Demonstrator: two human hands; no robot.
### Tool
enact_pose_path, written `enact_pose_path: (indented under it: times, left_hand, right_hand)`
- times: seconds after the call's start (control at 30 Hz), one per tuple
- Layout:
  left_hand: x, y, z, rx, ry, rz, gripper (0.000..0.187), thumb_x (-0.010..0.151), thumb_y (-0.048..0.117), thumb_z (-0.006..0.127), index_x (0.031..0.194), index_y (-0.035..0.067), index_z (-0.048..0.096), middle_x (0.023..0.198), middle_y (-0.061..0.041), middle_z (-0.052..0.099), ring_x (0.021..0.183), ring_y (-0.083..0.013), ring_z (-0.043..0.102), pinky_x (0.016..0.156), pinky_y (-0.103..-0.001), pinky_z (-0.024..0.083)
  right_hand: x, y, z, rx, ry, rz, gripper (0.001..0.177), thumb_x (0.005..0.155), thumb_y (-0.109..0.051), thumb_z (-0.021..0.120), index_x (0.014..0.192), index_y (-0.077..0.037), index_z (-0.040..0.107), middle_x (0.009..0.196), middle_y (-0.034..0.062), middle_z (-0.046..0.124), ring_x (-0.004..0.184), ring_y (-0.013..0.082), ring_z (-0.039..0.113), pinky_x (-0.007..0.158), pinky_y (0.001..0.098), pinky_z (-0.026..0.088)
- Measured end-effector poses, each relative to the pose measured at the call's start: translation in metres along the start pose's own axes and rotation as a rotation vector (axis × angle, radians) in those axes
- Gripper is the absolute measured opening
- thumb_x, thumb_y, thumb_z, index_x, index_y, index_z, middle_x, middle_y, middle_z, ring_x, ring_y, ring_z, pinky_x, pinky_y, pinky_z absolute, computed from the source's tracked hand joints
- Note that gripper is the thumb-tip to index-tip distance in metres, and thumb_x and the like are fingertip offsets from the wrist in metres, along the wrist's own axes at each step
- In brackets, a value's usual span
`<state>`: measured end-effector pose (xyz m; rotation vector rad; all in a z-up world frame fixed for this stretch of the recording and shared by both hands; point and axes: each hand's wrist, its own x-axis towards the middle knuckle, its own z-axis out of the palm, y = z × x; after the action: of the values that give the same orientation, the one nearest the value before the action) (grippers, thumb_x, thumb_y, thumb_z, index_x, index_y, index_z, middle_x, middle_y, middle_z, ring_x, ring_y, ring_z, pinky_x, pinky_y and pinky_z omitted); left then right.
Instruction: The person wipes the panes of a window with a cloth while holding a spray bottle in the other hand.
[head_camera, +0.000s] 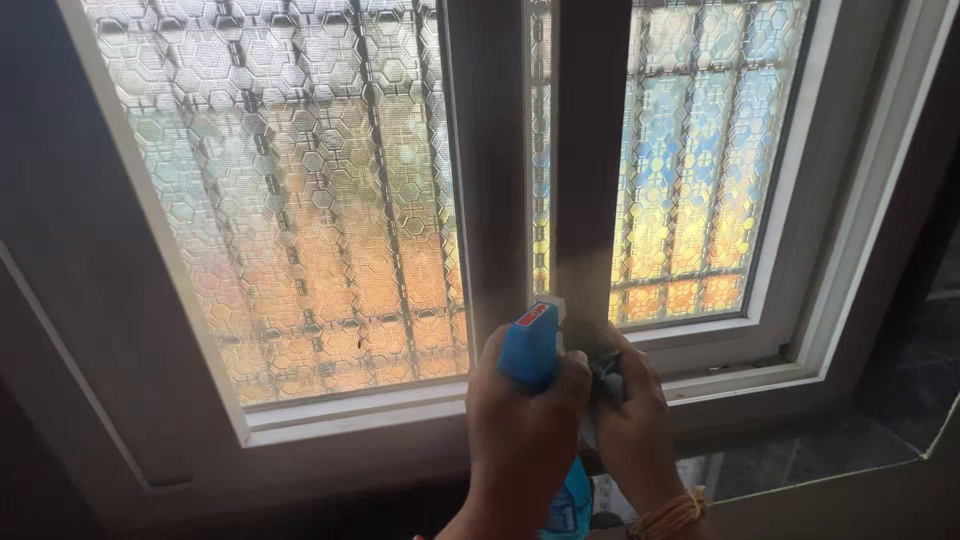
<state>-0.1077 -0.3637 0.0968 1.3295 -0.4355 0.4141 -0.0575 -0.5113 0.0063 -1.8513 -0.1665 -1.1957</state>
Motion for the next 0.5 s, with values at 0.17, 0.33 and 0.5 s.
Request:
enact_pose_path:
  times: [0.17, 0.33, 0.5]
  left_hand:
    - [-0.013, 0.013, 0.019, 0.126, -0.058, -0.01, 0.021, 0.079, 0.014, 0.069, 0.098, 0.006, 0.064, 0.082, -0.004, 0.063, 0.069, -0.0119, 0.062, 0.06, -0.034, 0.053]
    - [-0.021, 0.016, 0.03, 0.201, -0.098, -0.038, 0.039, 0.075, 0.014, 0.07, 0.112, 0.006, 0.06, 0.092, -0.01, 0.06, 0.08, -0.017, 0.061, 0.07, -0.037, 0.053]
    - [-0.023, 0.004, 0.051, 0.138, -0.196, -0.135, 0.046, 0.082, 0.016, 0.066, 0.125, 0.006, 0.054, 0.106, -0.01, 0.06, 0.091, -0.0188, 0.063, 0.079, -0.036, 0.053]
  right_hand:
    - [-0.011, 0.005, 0.002, 0.514, -0.258, 0.295, 0.047, 0.094, -0.011, 0.059, 0.141, -0.009, 0.055, 0.126, 0.0121, 0.067, 0.118, 0.0199, 0.065, 0.1, 0.0357, 0.052]
    - [-0.01, 0.026, 0.005, 0.706, -0.375, 0.436, 0.045, 0.096, -0.012, 0.062, 0.14, -0.007, 0.053, 0.125, 0.0133, 0.065, 0.116, 0.0209, 0.065, 0.1, 0.0366, 0.052]
    - [-0.007, 0.042, 0.008, 0.665, -0.408, 0.415, 0.043, 0.098, -0.013, 0.066, 0.138, -0.005, 0.05, 0.124, 0.0144, 0.063, 0.115, 0.0219, 0.064, 0.101, 0.0375, 0.051]
